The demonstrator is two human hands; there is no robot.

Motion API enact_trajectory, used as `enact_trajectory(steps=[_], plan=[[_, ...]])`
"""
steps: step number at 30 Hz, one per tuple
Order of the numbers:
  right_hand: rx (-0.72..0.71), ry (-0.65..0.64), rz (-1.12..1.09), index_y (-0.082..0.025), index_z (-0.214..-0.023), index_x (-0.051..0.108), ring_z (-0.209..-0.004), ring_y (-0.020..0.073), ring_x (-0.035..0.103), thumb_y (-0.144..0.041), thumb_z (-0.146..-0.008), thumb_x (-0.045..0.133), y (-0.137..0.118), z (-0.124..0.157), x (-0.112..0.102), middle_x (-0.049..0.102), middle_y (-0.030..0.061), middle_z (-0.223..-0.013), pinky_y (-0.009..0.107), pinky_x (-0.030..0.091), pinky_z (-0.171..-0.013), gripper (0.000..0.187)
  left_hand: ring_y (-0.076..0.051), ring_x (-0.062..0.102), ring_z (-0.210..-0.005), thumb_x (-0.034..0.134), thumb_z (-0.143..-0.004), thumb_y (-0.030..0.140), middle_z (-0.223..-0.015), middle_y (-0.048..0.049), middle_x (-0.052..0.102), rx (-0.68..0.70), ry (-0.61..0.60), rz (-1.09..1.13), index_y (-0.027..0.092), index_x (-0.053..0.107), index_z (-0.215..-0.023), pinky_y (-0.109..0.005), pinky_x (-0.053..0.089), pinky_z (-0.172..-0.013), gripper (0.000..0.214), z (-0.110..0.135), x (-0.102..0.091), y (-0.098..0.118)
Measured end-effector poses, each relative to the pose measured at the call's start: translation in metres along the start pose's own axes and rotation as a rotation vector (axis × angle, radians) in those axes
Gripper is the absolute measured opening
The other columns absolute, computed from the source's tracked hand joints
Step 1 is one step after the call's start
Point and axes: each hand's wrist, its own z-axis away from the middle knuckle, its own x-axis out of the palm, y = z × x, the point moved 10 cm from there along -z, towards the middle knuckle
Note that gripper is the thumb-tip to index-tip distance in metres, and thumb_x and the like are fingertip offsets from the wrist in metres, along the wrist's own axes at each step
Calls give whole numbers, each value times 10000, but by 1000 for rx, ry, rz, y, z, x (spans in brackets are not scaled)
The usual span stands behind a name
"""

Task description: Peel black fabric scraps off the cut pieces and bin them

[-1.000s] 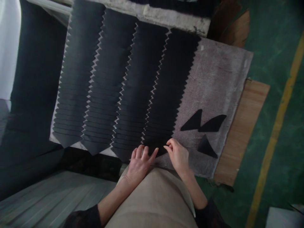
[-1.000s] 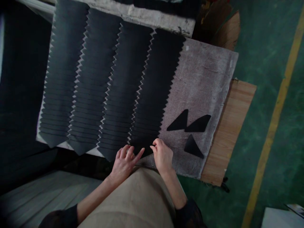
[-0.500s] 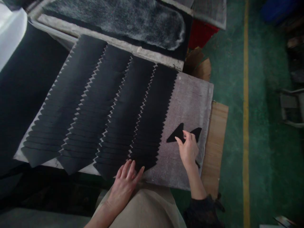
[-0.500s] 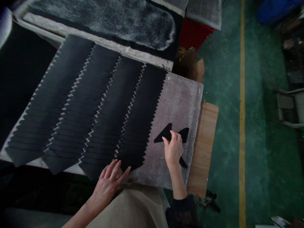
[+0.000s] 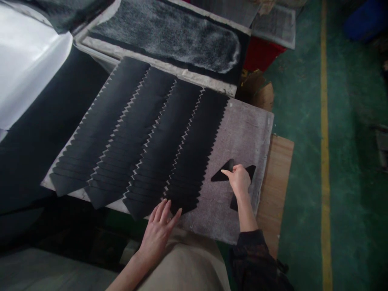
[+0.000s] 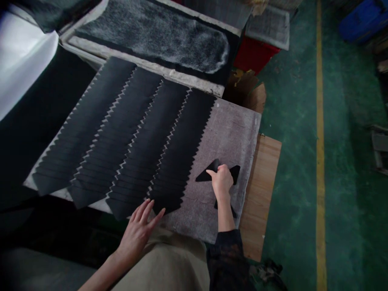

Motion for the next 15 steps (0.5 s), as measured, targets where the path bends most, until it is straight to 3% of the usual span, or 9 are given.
enact_trajectory(steps=[4,7,10,13,15], plan=[[-157,6,-29,-198,-795,619,-736,205,610,-412,-834,653,-14,16,-14,671,47,-787,285,341,-622,220,-372,364,-1373,621,-753,53,-1435,-163,466,-42,28,-5,311,560,-1339,-521,394,-1057,643,-2,-7,3],[-336,107,-133,-201,-787,587,-721,171,572,-393,-878,601,-26,57,-32,635,27,-793,275,362,-651,213,-342,408,-1346,556,-824,60,-1369,-155,523,-108,77,95,274,632,-1252,-525,411,-1049,484,-1,-18,3],[-547,55,-193,-205,-783,555,-741,165,546,-314,-911,551,-44,124,-27,599,27,-794,280,383,-699,168,-289,492,-1275,536,-902,185,-1312,-135,564,-136,38,476,247,615,-1250,-482,443,-1032,362,2,-22,13],[-697,-62,-171,-215,-784,550,-785,194,528,-139,-884,492,-60,195,-1,581,33,-782,316,384,-718,138,-250,579,-1168,637,-862,373,-1306,-121,579,-147,-123,1069,230,485,-1371,-395,498,-976,550,7,-13,40],[-731,-167,-193,-218,-794,542,-794,201,525,-98,-854,492,-66,228,20,580,33,-808,325,398,-698,143,-256,596,-1137,648,-839,452,-1265,-121,613,-242,-148,1327,194,477,-1366,-384,503,-961,611,11,-6,48]])
